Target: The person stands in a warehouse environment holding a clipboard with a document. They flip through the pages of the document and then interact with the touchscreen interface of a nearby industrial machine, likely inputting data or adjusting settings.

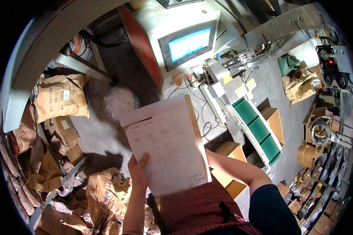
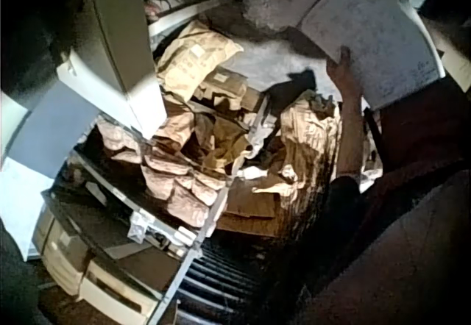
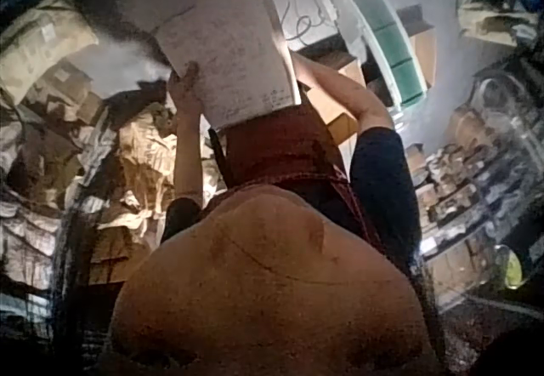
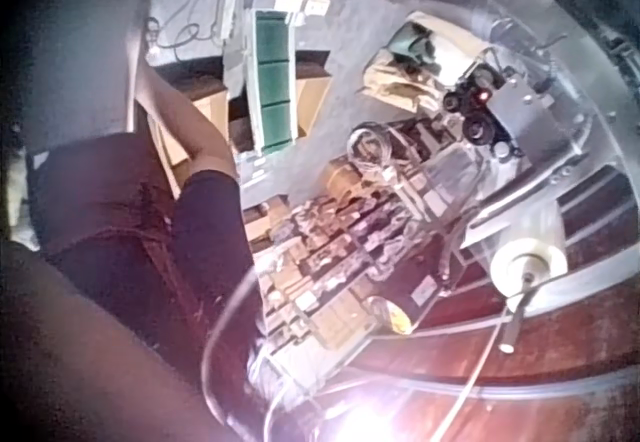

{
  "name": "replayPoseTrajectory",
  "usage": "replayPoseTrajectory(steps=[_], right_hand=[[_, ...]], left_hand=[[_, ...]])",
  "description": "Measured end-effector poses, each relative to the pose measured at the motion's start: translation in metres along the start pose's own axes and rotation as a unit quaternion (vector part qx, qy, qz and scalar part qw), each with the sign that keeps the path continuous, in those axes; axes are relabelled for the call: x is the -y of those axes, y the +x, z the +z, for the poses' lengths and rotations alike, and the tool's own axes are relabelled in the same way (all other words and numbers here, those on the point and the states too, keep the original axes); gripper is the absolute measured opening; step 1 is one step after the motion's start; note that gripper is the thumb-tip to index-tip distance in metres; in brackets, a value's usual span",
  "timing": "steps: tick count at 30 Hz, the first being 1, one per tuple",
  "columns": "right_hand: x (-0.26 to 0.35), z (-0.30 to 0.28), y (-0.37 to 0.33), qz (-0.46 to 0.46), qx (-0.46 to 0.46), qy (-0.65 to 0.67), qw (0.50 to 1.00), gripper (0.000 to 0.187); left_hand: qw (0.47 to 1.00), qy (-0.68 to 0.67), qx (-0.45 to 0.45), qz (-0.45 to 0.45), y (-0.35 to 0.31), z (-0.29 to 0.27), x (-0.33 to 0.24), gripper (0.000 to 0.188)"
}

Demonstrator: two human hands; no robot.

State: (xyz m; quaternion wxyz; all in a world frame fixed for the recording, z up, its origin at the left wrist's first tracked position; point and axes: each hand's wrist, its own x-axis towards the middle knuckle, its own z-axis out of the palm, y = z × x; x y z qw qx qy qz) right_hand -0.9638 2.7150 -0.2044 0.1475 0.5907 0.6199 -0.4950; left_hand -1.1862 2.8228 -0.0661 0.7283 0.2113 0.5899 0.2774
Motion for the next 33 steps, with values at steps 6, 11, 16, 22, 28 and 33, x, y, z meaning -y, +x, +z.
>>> replayPoseTrajectory(steps=[6,11,16,22,28,33], right_hand=[[0.009,0.014,-0.001,0.007,0.007,0.006,1.0,0.029],[0.013,0.016,0.0,0.009,0.011,0.01,1.0,0.029],[0.019,0.015,0.004,0.007,0.012,0.014,1.0,0.029],[0.02,0.012,0.004,0.01,0.011,0.013,1.0,0.029],[0.015,0.002,-0.002,0.011,0.005,0.006,1.0,0.03],[-0.028,-0.045,-0.016,0.002,-0.09,-0.053,0.995,0.03]], left_hand=[[0.999,-0.008,0.032,-0.013,0.001,-0.013,0.007,0.032],[0.999,0.0,0.046,0.002,0.001,-0.013,0.001,0.031],[0.999,0.018,0.039,0.011,0.009,-0.022,0.0,0.031],[0.998,-0.031,0.06,0.0,0.012,-0.022,-0.005,0.032],[0.998,0.02,0.05,-0.017,0.002,-0.017,-0.008,0.033],[0.998,0.028,0.048,0.03,0.002,-0.028,-0.004,0.032]])
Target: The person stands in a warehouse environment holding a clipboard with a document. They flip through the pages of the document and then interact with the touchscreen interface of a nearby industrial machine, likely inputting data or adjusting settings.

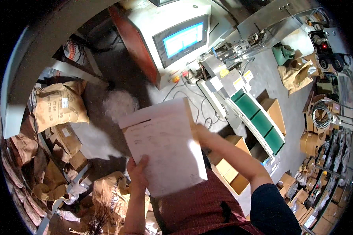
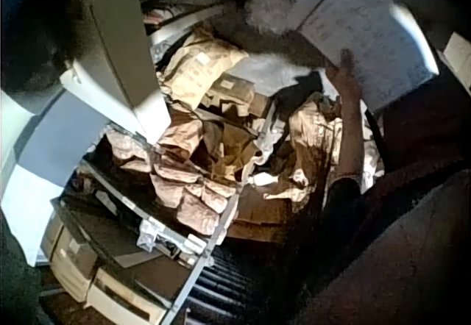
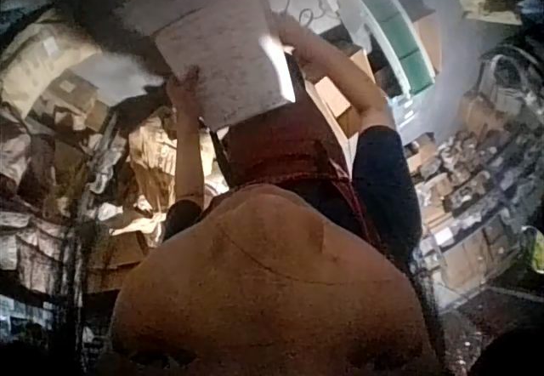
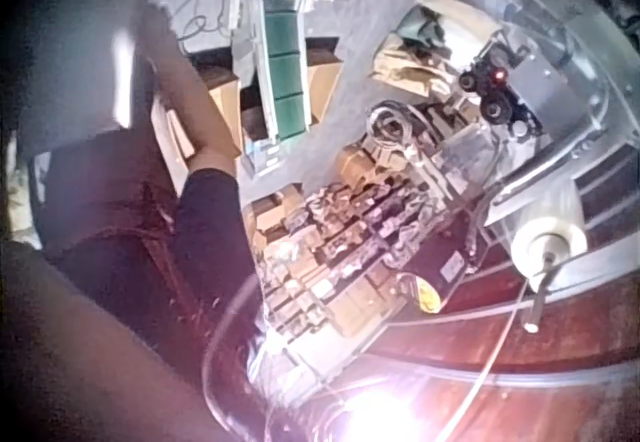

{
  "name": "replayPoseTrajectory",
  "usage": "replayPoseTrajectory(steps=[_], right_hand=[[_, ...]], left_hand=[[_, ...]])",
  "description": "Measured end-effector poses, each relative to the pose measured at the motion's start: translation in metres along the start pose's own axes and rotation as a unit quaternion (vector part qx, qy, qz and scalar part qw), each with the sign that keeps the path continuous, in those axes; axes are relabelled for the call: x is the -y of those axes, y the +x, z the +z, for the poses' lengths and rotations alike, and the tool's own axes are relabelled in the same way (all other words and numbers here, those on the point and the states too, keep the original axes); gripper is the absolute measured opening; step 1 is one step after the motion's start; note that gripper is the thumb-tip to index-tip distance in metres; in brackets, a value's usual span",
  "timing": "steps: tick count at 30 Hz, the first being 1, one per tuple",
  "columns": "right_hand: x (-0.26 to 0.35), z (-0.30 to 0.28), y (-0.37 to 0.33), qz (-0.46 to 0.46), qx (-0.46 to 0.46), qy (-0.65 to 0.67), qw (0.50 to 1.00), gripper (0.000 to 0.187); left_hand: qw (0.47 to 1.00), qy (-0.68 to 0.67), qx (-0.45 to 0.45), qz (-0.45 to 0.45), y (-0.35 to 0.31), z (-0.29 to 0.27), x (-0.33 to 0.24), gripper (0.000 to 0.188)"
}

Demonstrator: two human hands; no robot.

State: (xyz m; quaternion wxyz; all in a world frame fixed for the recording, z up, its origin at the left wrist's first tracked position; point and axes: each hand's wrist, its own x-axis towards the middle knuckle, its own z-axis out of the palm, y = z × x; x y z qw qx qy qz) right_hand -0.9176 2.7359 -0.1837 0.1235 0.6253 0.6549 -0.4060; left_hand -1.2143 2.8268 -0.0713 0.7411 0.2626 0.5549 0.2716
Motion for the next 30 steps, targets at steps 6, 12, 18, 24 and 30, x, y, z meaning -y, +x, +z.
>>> replayPoseTrajectory(steps=[6,12,18,24,30], right_hand=[[-0.054,-0.119,0.005,0.068,-0.316,-0.095,0.941,0.035],[-0.074,-0.209,0.007,0.056,-0.422,-0.148,0.893,0.037],[-0.086,-0.229,0.011,0.051,-0.433,-0.157,0.886,0.03],[-0.092,-0.235,0.012,0.035,-0.433,-0.171,0.884,0.023],[-0.095,-0.24,0.012,0.032,-0.43,-0.164,0.887,0.023]], left_hand=[[0.998,0.018,-0.043,0.036,0.006,-0.026,0.013,0.037],[0.998,-0.009,-0.037,0.05,0.0,-0.02,0.01,0.037],[0.997,-0.024,-0.046,0.053,-0.003,-0.008,0.026,0.036],[0.997,-0.025,-0.065,0.044,-0.002,0.008,0.038,0.033],[0.996,-0.004,-0.078,0.048,-0.005,0.021,0.034,0.032]])
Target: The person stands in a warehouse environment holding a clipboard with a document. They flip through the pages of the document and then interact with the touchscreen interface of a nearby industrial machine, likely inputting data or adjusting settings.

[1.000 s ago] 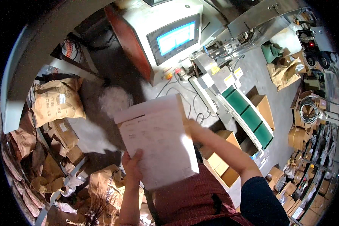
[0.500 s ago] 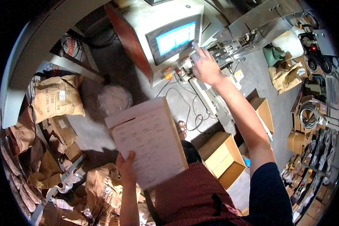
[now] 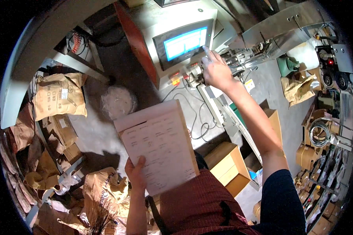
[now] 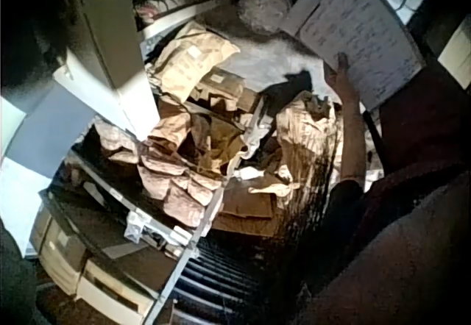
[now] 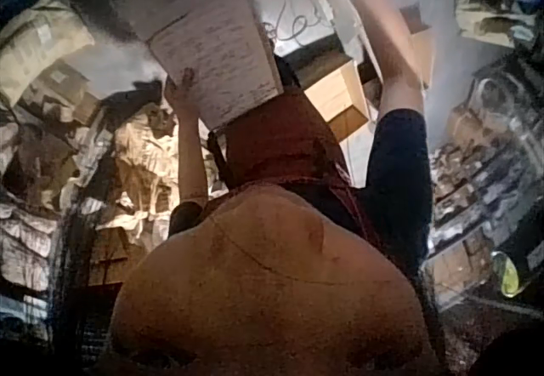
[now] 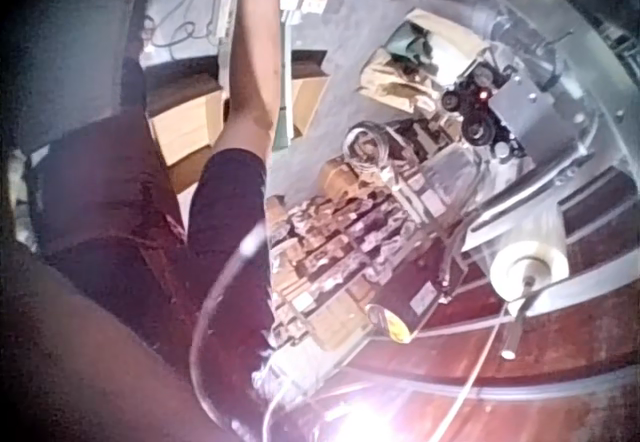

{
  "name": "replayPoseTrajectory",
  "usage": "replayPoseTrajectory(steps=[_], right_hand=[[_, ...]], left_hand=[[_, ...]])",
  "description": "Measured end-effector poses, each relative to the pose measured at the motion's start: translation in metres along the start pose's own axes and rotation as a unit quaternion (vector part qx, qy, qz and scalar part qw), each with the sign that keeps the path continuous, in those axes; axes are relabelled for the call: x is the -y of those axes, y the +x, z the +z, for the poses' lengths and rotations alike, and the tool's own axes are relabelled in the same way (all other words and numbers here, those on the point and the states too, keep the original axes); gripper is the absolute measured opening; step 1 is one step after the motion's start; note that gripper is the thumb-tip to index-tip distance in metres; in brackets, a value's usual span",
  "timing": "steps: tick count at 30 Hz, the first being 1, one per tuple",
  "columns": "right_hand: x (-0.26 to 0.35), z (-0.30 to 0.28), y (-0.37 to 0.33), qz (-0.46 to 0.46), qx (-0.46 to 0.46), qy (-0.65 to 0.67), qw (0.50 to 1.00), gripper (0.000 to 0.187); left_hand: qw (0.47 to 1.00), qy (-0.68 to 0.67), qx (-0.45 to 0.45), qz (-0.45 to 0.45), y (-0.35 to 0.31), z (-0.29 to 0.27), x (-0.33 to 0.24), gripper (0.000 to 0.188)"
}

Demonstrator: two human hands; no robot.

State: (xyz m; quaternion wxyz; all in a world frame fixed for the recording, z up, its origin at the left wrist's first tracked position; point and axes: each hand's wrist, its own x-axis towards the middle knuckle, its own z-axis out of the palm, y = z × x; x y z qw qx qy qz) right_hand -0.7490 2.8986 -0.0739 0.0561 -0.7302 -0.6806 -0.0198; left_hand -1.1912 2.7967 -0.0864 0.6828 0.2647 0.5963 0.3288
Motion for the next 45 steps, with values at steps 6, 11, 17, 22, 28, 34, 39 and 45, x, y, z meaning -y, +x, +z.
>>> replayPoseTrajectory(steps=[6,11,17,22,28,34,39,45], right_hand=[[-0.002,-0.001,0.001,-0.004,0.014,0.004,1.0,0.024],[-0.003,0.0,0.002,0.001,0.01,0.006,1.0,0.025],[-0.003,0.003,0.001,0.007,0.016,0.0,1.0,0.026],[0.006,-0.007,0.001,0.001,0.01,0.005,1.0,0.031],[0.018,-0.021,0.006,-0.016,-0.026,0.008,1.0,0.031],[0.01,-0.041,0.023,0.01,-0.07,-0.006,0.997,0.036],[0.012,-0.045,0.036,0.025,-0.057,-0.025,0.998,0.037],[0.003,-0.037,0.03,0.042,-0.061,-0.015,0.997,0.04]], left_hand=[[1.0,-0.015,-0.004,0.016,0.002,0.001,0.004,0.03],[0.999,-0.032,0.002,0.021,0.0,0.008,0.0,0.028],[0.999,-0.042,0.008,0.01,0.001,0.014,0.001,0.03],[1.0,-0.014,0.004,0.012,0.0,0.016,-0.006,0.03],[1.0,0.005,0.002,0.016,0.008,0.006,-0.006,0.031],[0.999,-0.033,0.009,0.021,0.01,-0.001,-0.008,0.032],[0.999,-0.021,0.019,0.025,0.01,-0.004,-0.009,0.033],[0.999,-0.037,0.02,0.028,0.009,-0.008,-0.004,0.031]])
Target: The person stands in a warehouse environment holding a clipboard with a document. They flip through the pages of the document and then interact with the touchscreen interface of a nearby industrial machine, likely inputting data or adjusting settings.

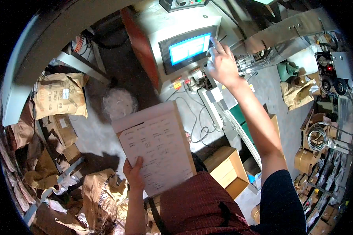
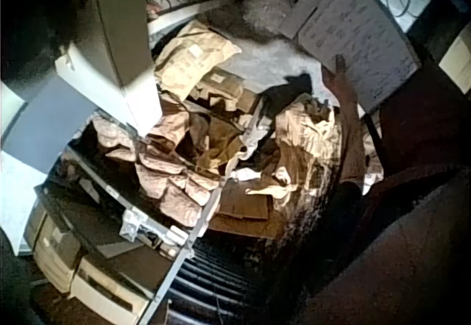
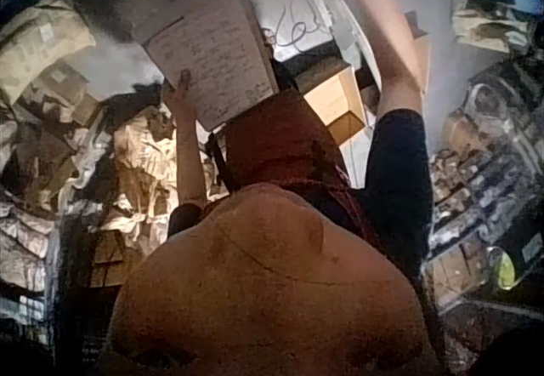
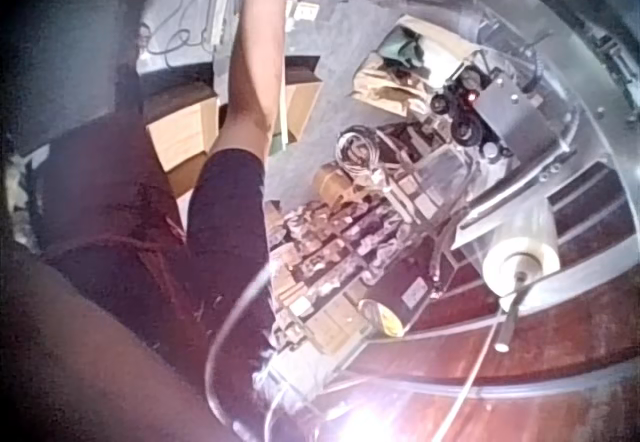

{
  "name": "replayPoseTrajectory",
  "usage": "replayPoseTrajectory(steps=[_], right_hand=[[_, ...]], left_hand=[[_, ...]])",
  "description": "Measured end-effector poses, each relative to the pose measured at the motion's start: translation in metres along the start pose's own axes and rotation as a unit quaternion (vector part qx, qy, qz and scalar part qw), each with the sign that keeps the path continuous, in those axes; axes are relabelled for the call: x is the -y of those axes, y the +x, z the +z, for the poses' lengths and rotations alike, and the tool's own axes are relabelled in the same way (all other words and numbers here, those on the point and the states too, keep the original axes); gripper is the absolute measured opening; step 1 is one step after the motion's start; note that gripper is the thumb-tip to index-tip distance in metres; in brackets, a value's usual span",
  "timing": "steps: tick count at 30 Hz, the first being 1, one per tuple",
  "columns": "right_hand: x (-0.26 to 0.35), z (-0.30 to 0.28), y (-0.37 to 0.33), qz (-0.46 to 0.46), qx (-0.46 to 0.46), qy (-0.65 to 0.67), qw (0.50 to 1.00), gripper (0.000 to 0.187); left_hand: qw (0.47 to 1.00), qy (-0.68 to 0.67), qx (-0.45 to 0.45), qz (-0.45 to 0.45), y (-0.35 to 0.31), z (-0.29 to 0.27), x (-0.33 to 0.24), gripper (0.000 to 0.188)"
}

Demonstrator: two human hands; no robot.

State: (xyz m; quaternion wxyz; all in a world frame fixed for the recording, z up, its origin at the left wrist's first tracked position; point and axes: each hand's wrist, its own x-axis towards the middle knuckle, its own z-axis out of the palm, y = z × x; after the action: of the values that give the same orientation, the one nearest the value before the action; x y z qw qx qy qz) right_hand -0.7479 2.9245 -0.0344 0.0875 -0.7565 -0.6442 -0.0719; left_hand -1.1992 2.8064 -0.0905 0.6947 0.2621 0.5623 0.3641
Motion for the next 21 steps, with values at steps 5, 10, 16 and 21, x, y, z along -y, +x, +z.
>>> replayPoseTrajectory(steps=[5,10,16,21], right_hand=[[-0.002,0.01,-0.018,0.0,0.035,-0.003,0.999,0.037],[0.002,0.016,-0.023,-0.022,0.034,-0.021,0.999,0.038],[0.007,0.013,-0.019,-0.034,0.029,-0.007,0.999,0.035],[0.009,0.007,-0.013,-0.027,0.029,-0.003,0.999,0.037]], left_hand=[[1.0,0.007,-0.009,-0.006,-0.002,-0.003,-0.003,0.032],[1.0,0.006,-0.017,0.004,-0.001,-0.01,0.001,0.034],[1.0,-0.012,-0.009,-0.003,-0.001,-0.011,0.0,0.034],[1.0,0.0,-0.016,-0.013,-0.001,-0.007,-0.003,0.034]])
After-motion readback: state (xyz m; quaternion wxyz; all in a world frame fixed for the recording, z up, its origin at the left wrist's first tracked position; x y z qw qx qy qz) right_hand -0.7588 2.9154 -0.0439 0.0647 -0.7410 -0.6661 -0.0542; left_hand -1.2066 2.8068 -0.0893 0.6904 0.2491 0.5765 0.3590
